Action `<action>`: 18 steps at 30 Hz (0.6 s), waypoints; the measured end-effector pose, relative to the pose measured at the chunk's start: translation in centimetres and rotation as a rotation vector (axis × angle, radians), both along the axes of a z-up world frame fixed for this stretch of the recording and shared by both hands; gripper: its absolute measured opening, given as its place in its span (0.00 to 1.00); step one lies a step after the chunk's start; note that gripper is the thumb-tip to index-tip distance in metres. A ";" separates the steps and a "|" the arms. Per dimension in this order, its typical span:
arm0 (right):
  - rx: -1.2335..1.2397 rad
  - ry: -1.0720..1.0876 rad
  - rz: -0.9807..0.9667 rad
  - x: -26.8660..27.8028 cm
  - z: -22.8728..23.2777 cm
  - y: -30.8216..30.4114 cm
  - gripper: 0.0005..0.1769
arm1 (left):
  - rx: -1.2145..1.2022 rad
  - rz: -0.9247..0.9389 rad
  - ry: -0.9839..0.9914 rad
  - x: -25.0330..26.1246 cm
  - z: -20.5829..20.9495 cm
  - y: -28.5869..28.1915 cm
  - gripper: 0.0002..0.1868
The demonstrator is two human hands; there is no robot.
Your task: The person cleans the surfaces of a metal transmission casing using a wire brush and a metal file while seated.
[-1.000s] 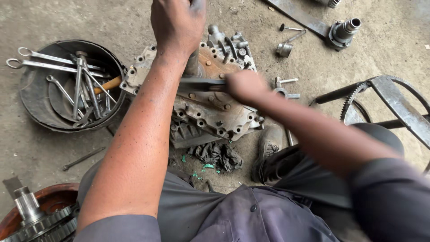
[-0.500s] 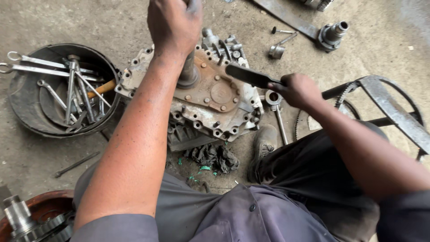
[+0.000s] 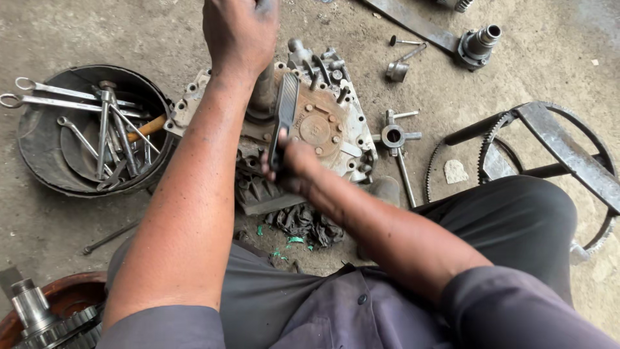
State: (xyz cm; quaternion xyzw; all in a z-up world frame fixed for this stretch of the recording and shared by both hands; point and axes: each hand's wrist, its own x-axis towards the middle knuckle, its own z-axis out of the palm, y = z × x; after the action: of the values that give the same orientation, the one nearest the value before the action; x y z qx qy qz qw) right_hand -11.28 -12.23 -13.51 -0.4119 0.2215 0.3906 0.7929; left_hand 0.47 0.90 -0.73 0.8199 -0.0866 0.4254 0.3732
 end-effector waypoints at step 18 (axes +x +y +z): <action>0.009 0.039 0.033 -4.2 0.7 -0.3 0.20 | 0.023 -0.004 -0.118 -0.6 0.2 -0.2 0.11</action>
State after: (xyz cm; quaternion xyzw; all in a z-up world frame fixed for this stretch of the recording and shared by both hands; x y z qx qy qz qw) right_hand -15.49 -12.49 -12.86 -0.4040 0.2284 0.4125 0.7839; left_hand -0.14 0.68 -0.51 0.7976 -0.1151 0.4710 0.3588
